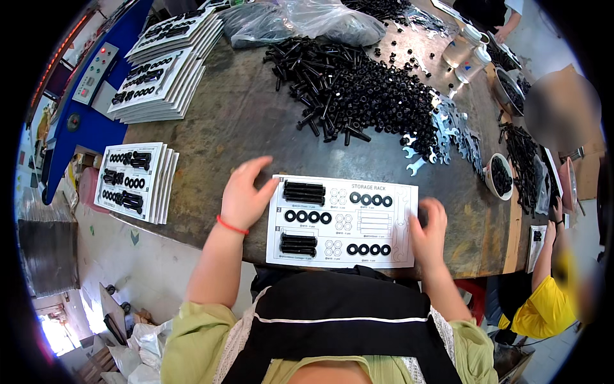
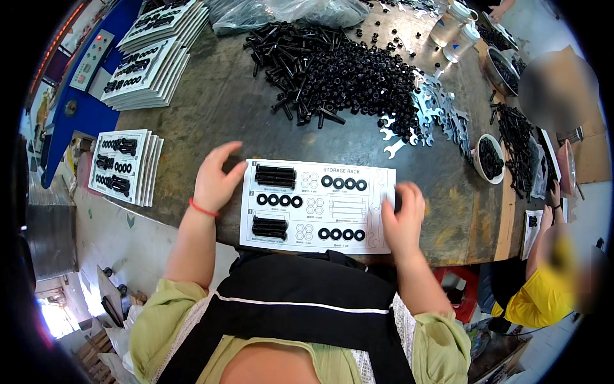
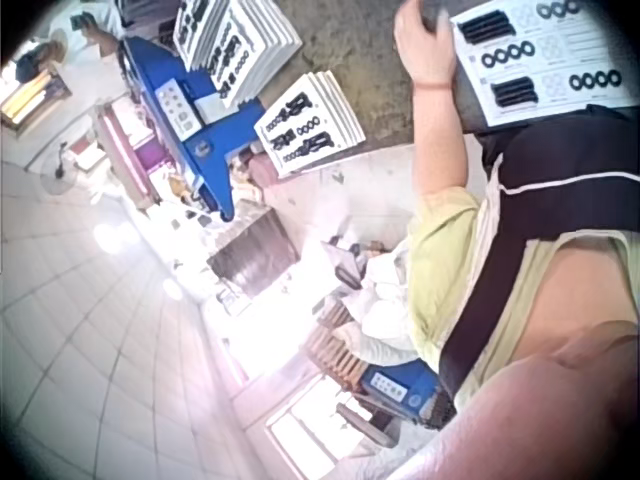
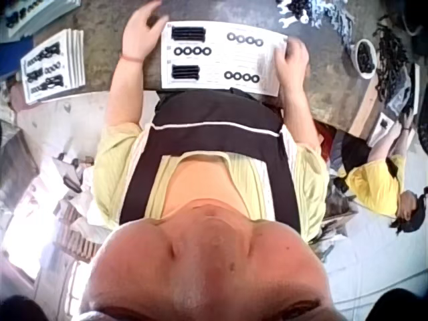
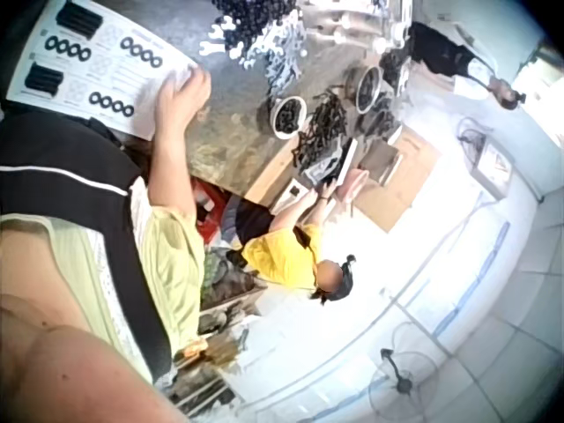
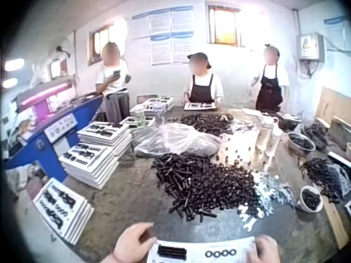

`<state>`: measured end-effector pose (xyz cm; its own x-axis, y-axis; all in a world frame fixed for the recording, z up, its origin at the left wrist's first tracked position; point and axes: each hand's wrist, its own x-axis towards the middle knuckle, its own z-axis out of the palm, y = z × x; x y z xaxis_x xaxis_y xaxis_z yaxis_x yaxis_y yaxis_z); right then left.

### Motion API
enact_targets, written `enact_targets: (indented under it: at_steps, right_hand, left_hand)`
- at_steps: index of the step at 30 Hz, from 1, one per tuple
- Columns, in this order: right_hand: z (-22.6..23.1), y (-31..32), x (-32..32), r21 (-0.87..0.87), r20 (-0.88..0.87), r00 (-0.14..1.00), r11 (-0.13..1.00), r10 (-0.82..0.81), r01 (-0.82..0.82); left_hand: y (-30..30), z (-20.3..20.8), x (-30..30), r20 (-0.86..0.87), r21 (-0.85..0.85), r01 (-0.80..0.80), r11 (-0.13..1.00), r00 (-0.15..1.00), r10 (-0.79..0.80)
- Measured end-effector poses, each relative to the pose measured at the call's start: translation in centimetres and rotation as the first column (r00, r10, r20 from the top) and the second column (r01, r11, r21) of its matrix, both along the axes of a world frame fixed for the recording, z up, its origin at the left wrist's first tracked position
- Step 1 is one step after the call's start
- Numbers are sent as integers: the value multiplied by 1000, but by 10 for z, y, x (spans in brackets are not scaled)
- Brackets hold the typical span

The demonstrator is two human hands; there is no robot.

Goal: The person assembles small black hardware components onto white storage rack cards. They pick bolts, nuts, and washers from piles on the table and place them into designated slots on the card, then stack the completed cards. The process is repeated continuously throughout the clip.

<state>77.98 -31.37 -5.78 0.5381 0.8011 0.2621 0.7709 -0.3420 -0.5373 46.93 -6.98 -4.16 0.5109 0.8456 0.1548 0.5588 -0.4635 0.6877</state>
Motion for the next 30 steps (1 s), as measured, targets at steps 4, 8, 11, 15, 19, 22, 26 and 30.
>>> enact_targets:
  at_steps: [4,8,11,15,19,22,26,30]
  right_hand:
    - [18,120,18,-3,-21,973,973,229,-229]
    - [-3,218,-5,-146,39,961,953,273,-265]
    - [-6,242,-4,-262,77,960,934,270,-241]
    - [1,229,9,3,-144,968,979,203,-205]
    - [-4,227,23,237,-328,859,915,392,-327]
    - [-11,235,31,38,41,808,807,587,-589]
    - [-13,244,32,-293,326,588,670,740,-682]
    - [-5,239,44,-208,340,576,657,743,-725]
  left_hand:
    - [60,8,71,-8,207,156,966,987,-158]
    - [94,-13,131,-369,167,137,977,927,-67]
    - [107,-18,147,-390,191,129,973,920,-45]
    - [122,-28,127,-351,70,68,995,936,-39]
    - [105,-26,93,-330,71,17,997,944,7]
    - [94,-22,87,-386,146,9,989,921,49]
    - [94,-26,87,-443,138,-2,990,894,63]
    - [101,-14,90,-483,10,-17,1000,875,20]
